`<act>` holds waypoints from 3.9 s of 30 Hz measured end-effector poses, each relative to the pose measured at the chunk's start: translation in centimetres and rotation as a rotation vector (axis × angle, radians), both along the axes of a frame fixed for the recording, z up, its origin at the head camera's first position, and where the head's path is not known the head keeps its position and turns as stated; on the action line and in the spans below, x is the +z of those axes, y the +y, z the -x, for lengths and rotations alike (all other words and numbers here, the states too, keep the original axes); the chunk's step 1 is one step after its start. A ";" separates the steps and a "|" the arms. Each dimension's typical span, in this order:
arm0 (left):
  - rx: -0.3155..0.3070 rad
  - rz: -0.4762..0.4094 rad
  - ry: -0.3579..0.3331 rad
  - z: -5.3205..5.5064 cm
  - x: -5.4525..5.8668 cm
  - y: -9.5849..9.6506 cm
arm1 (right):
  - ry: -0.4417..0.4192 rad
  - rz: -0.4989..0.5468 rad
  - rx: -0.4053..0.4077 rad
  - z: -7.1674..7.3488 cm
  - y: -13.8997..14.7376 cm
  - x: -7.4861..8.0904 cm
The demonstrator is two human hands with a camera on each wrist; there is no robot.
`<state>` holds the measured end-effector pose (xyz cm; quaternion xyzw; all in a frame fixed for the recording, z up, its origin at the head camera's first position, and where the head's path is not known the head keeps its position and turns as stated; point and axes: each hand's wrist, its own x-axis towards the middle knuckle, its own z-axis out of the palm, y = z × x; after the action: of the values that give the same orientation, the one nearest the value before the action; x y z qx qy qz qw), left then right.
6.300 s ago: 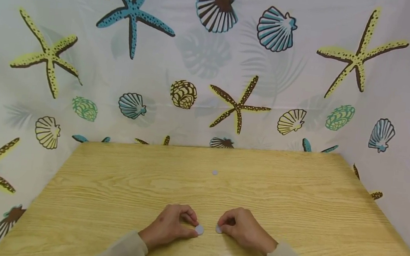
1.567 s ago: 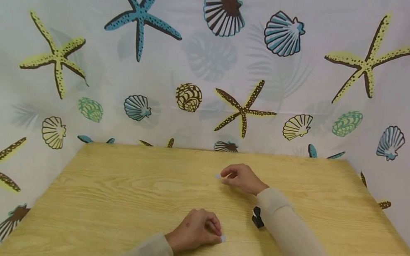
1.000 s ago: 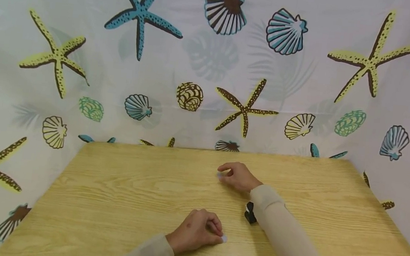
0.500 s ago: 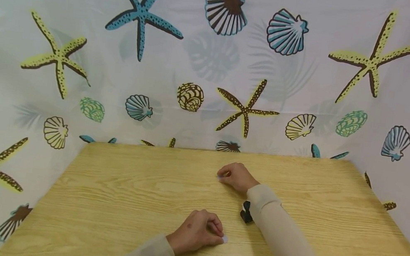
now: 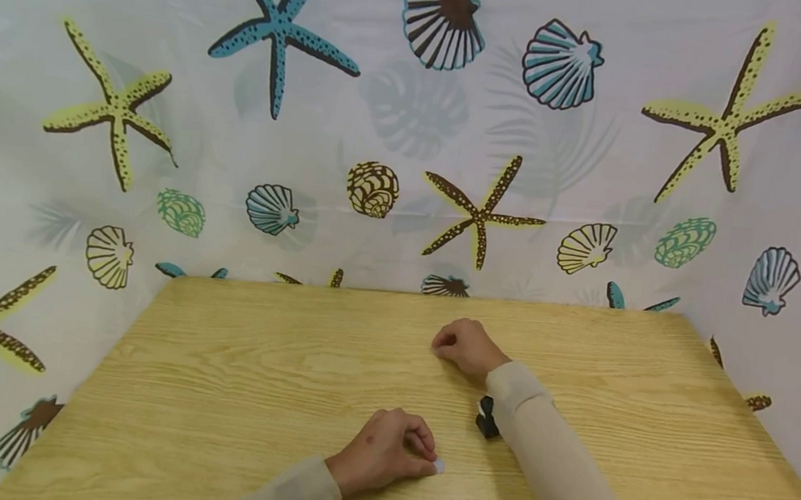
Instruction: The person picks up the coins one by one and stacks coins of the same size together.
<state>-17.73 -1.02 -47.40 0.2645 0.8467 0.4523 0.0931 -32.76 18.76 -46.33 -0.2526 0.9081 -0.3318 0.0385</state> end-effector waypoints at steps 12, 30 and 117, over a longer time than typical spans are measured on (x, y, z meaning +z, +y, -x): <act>0.004 0.009 0.031 0.2 -0.3 0.2 | -0.078 0.088 -0.099 -1.2 1.3 0.6; -0.001 -0.007 -0.013 0.2 -0.3 0.2 | -0.141 0.159 -0.109 -2.6 2.4 2.0; 0.000 0.028 0.020 0.2 -0.4 0.2 | -0.254 0.159 -0.012 -11.6 4.2 2.1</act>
<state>-17.96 -0.79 -47.79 0.2676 0.8537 0.4380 0.0884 -21.15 22.92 -44.24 -0.2052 0.8683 -0.4321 0.1309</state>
